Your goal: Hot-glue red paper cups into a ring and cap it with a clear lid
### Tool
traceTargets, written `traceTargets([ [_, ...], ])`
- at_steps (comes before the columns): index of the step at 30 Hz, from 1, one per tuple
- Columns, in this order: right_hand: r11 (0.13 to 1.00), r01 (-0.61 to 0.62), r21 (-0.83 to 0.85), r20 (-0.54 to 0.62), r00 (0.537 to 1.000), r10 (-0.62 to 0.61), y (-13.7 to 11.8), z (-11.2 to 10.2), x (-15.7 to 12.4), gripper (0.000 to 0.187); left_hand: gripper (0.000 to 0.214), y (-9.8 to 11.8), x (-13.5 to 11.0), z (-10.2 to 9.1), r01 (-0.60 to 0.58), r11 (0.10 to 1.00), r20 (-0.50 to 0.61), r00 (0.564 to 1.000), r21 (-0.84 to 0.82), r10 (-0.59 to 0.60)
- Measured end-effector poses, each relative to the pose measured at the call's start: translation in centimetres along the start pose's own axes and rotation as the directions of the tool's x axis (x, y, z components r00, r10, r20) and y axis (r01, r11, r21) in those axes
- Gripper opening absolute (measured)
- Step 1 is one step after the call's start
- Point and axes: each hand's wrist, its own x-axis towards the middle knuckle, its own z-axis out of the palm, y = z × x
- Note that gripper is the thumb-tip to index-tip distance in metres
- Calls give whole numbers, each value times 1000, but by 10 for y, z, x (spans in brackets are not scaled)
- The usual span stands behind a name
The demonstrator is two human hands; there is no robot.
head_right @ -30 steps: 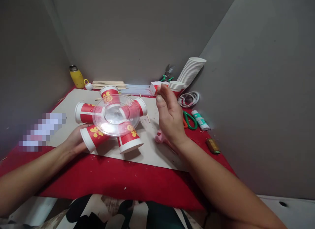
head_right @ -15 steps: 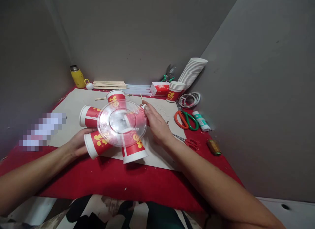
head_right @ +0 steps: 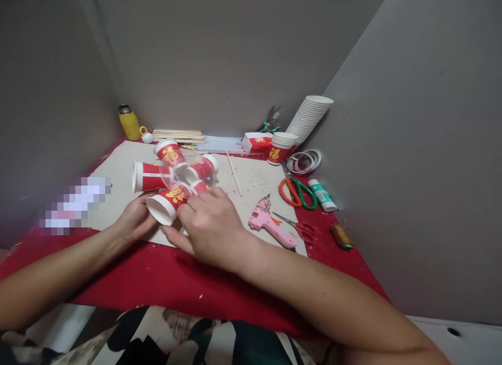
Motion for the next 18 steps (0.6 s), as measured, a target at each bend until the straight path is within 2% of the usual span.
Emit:
traceTargets([
  [4, 990, -94, -108, 203, 972, 114, -10, 33, 11, 39, 21, 0, -3, 1, -44, 999, 27, 999, 0, 44],
  [7, 979, -156, -128, 280, 942, 186, -11, 41, 14, 35, 20, 1, -5, 1, -45, 999, 26, 999, -4, 45],
  [12, 976, -171, -136, 344, 915, 209, -18, 37, 14, 33, 21, -1, -6, -1, 68, 997, 52, 996, 33, -69],
  [18, 983, -146, -114, 333, 926, 176, -24, 38, 11, 32, 22, -5, 0, -7, 112, 993, 55, 992, 41, -114],
])
